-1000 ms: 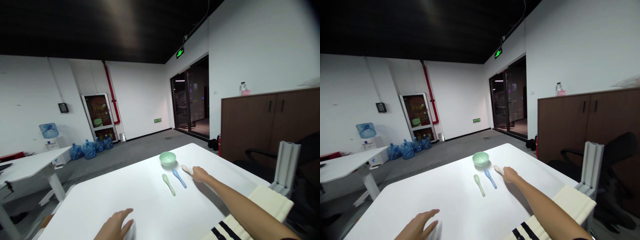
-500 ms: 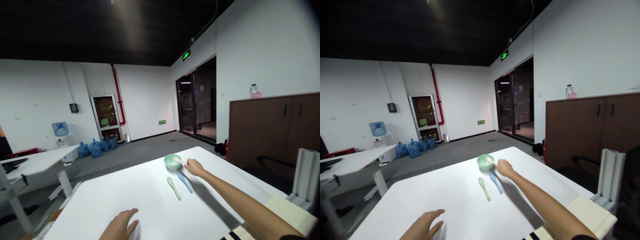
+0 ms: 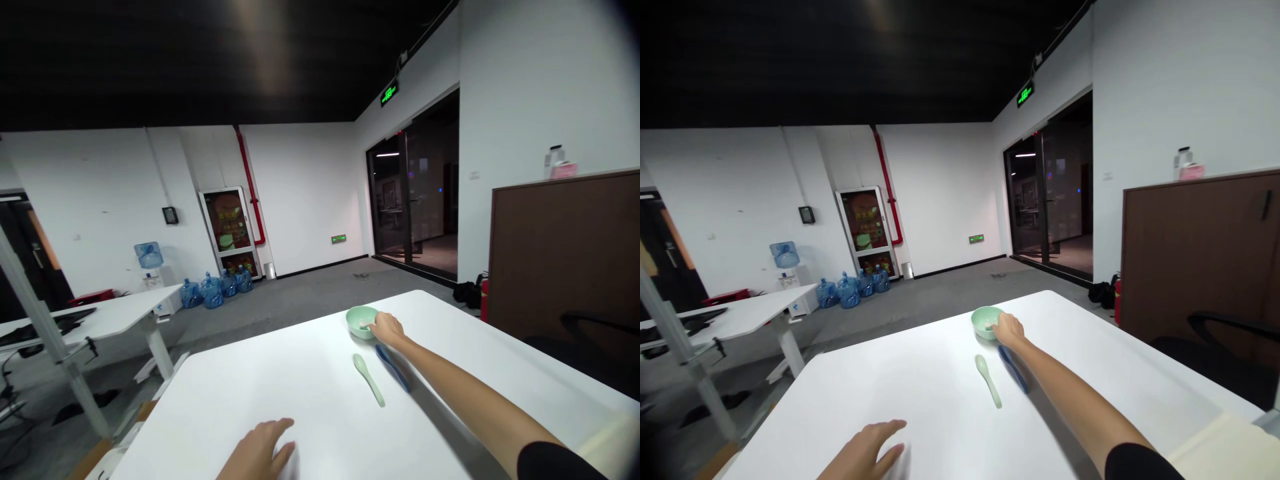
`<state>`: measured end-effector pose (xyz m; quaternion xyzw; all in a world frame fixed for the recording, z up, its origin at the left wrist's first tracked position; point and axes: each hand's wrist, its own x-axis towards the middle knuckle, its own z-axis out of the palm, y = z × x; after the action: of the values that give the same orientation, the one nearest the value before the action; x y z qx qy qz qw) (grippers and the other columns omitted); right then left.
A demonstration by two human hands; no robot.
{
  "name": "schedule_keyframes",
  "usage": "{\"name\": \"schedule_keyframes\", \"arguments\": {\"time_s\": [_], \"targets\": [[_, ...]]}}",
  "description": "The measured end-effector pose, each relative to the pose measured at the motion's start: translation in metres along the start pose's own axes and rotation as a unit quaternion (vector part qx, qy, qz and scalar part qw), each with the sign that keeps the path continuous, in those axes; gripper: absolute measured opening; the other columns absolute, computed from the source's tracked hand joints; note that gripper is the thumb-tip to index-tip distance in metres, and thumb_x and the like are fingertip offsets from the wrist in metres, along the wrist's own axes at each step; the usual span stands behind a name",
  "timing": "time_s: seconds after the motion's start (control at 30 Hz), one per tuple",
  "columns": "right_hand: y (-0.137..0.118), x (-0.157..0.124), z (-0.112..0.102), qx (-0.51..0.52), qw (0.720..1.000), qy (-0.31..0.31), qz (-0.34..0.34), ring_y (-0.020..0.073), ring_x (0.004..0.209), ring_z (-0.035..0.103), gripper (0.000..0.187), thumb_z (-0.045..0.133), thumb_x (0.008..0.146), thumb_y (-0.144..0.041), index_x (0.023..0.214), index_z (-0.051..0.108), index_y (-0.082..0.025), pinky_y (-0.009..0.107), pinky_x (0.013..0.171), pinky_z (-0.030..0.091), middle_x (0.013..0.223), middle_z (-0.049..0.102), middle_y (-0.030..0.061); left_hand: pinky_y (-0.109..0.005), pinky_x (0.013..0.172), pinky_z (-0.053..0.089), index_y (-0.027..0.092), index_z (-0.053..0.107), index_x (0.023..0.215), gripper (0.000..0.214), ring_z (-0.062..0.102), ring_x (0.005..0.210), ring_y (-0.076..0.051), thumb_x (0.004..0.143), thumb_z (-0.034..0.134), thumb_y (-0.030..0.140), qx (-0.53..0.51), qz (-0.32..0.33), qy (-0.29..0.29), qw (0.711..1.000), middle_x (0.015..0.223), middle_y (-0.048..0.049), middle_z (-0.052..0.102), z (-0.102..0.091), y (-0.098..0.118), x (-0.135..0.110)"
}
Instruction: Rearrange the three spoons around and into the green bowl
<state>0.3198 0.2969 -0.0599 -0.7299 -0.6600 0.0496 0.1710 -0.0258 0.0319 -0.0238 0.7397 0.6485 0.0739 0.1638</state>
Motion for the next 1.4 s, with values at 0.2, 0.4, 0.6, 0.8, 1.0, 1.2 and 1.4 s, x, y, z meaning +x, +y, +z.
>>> {"name": "schedule_keyframes", "arguments": {"time_s": [0.2,0.4,0.6,0.8,1.0,1.2,1.4], "targets": [[0.0,0.007,0.012,0.006,1.0,-0.009,0.002,0.0251,0.098,0.064,0.036,0.051,0.085,-0.045,0.1,0.067,-0.017,0.03,0.076,0.045,0.107,0.068,0.0146,-0.036,0.102,0.042,0.032,0.055,0.13,0.054,0.056,0.117,-0.025,0.086,0.04,0.059,-0.002,-0.007,-0.006,1.0,0.128,-0.0022,0.063,0.0,0.0,0.002],[-0.002,0.003,0.01,0.011,1.0,-0.01,-0.005,0.0262,0.095,0.065,0.043,0.046,0.086,-0.051,0.097,0.068,-0.016,0.03,0.073,0.045,0.105,0.068,0.0148,-0.036,0.103,0.041,0.032,0.055,0.13,0.051,0.055,0.12,-0.024,0.087,0.042,0.056,-0.003,-0.016,-0.014,1.0,0.13,-0.0023,0.062,-0.002,0.003,0.003],[0.002,-0.02,-0.022,0.023,0.999,0.013,-0.029,0.0263,0.097,0.065,0.048,0.037,0.09,-0.051,0.097,0.07,-0.016,0.031,0.076,0.043,0.102,0.07,0.0151,-0.036,0.103,0.041,0.03,0.054,0.131,0.052,0.054,0.121,-0.024,0.088,0.041,0.055,0.002,-0.007,-0.012,1.0,0.13,-0.0028,0.061,-0.002,0.0,0.002],[0.022,-0.063,-0.062,0.055,0.995,0.032,-0.073,0.028,0.109,0.06,0.058,0.036,0.09,-0.057,0.118,0.063,-0.015,0.033,0.087,0.042,0.114,0.067,0.0157,-0.037,0.105,0.039,0.029,0.054,0.131,0.054,0.052,0.123,-0.024,0.087,0.041,0.057,-0.005,0.003,-0.005,1.0,0.131,-0.0026,0.06,0.001,-0.002,0.0],[0.047,-0.109,-0.068,0.078,0.986,-0.01,-0.145,0.0279,0.135,0.039,0.07,0.037,0.088,-0.062,0.139,0.047,-0.015,0.035,0.106,0.031,0.144,0.046,0.0148,-0.036,0.105,0.039,0.028,0.053,0.132,0.055,0.052,0.123,-0.024,0.087,0.04,0.057,-0.009,0.008,-0.002,1.0,0.132,-0.003,0.06,0.0,-0.001,-0.004],[0.059,-0.133,-0.05,0.068,0.988,-0.053,-0.131,0.0287,0.141,0.028,0.077,0.035,0.088,-0.064,0.149,0.031,-0.018,0.04,0.111,0.026,0.156,0.024,0.0133,-0.037,0.105,0.039,0.028,0.053,0.133,0.056,0.052,0.123,-0.024,0.087,0.04,0.058,-0.011,0.009,-0.002,1.0,0.133,-0.0039,0.059,0.003,-0.004,-0.003],[0.058,-0.137,-0.05,0.05,0.987,-0.057,-0.145,0.0284,0.141,0.027,0.074,0.034,0.089,-0.061,0.149,0.031,-0.018,0.041,0.11,0.028,0.156,0.024,0.014,-0.037,0.105,0.039,0.029,0.052,0.133,0.057,0.051,0.125,-0.024,0.087,0.04,0.059,-0.012,0.007,-0.001,1.0,0.134,-0.0033,0.058,0.004,-0.005,-0.003]]}}
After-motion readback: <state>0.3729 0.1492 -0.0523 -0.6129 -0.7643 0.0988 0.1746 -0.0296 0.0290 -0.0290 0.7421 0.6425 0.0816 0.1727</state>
